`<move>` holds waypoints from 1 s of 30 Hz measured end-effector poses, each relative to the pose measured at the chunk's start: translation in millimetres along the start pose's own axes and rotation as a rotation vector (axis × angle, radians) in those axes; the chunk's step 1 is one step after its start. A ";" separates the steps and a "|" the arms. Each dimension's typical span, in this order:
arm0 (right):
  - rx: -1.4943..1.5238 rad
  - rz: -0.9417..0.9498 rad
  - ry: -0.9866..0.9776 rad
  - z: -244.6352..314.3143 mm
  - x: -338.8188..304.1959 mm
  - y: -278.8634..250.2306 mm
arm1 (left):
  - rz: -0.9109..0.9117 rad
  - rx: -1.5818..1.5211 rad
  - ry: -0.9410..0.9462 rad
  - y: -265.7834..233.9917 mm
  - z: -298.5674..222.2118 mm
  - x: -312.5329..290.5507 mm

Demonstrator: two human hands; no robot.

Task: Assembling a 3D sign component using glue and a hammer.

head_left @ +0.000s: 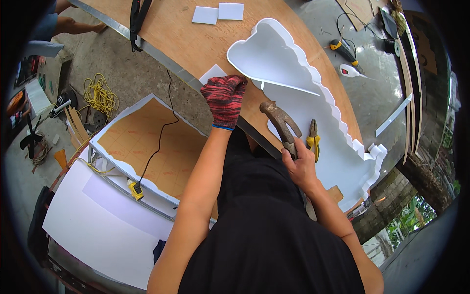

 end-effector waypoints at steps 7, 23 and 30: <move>0.032 0.000 -0.007 1.3 3.1 3.8 | -0.037 -0.007 0.000 -1.9 -5.1 2.6; 0.022 -0.011 -0.112 18.2 33.8 28.1 | -0.021 0.039 -0.053 4.1 -5.7 0.8; -0.051 -0.001 -0.237 18.2 48.0 45.9 | 0.038 -0.004 -0.078 4.9 -0.1 -1.3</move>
Point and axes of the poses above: each hand's wrist, its own x-axis towards the middle knuckle, its own y-axis out of the palm, z = x × y, the point moved 5 cm from there along x, towards the middle knuckle, and after that the axes turned 11 degrees about -z, right-handed, at the moved point
